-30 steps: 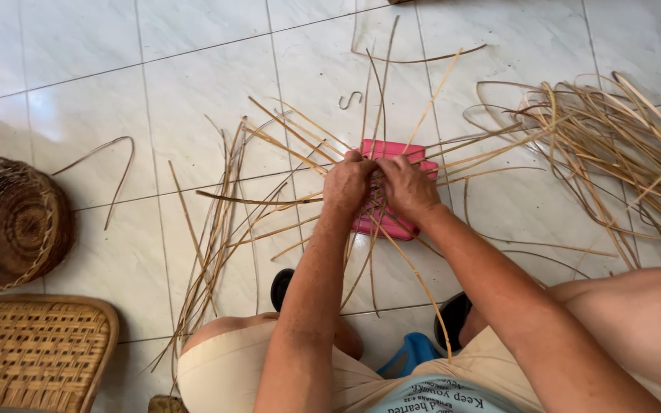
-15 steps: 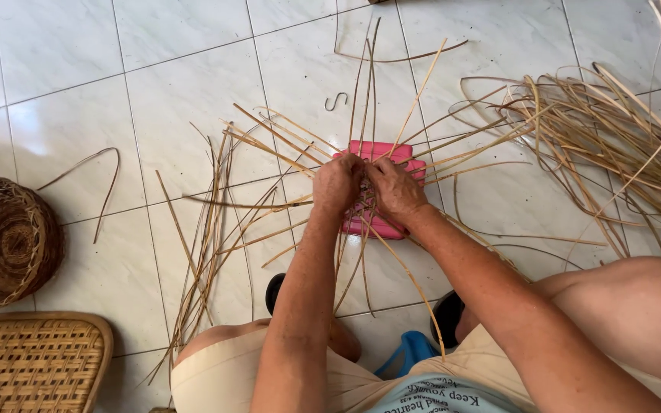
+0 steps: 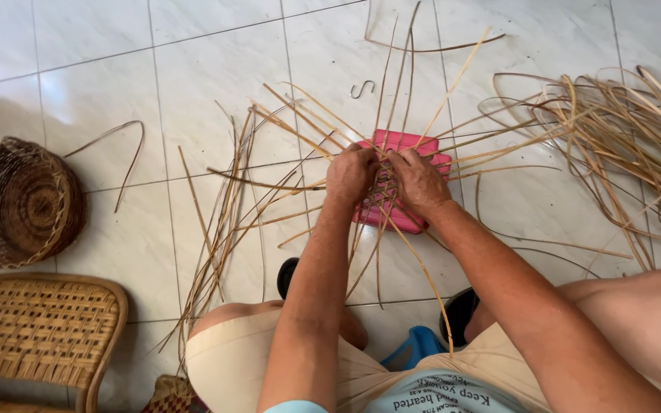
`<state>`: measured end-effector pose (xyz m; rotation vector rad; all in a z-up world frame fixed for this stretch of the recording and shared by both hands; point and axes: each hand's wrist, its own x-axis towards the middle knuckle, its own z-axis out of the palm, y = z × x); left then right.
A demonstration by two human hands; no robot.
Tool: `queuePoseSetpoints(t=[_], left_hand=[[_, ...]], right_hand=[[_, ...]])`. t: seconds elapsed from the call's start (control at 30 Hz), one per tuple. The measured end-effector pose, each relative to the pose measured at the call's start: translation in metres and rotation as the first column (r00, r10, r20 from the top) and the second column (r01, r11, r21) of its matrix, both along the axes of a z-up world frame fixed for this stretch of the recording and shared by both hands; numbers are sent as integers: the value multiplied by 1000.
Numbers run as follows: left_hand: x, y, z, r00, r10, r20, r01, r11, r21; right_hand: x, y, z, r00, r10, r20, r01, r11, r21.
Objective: Weaving thin rattan strips through a plastic jig to create the base of a basket.
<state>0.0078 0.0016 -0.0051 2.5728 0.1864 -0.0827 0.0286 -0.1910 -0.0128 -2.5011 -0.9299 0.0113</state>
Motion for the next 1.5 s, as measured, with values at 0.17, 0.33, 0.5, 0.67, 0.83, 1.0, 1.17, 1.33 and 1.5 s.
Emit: queuePoseSetpoints(t=[0.17,0.33,0.5,0.67,0.83,1.0,1.17,1.33,1.5], left_hand=[[6,3,-23,994,-67,89,54,989,139],[21,39,25,984,87,-157,-45,966,253],[8,85,92,911,316,-265,-217,914,343],[-7,105,116,866,438,-240,-344,871,351],[-16,134,126,850,500,-169,-400,819,410],[-14,119,134,863,501,-67,-446,816,367],[2,10,91,997,-65,-34,71,968,240],[-8,-14,-10,990,-135,26,132,987,92],[-13,-10,3,989,-145,17,144,988,56]], right_hand=[[4,-3,-9,1000,5,0,-5,1000,-29],[5,-5,-13,1000,13,16,-13,999,-36],[9,-8,-23,998,40,58,-38,999,-34],[11,-11,-28,1000,-9,11,10,995,-103],[13,-7,-39,999,-9,36,13,995,-97],[10,-7,-41,997,-52,63,58,993,-99],[6,-2,-36,998,-60,1,60,997,-57],[6,-5,-14,986,-83,-143,83,996,-7],[4,-1,18,983,-40,-181,51,997,61]])
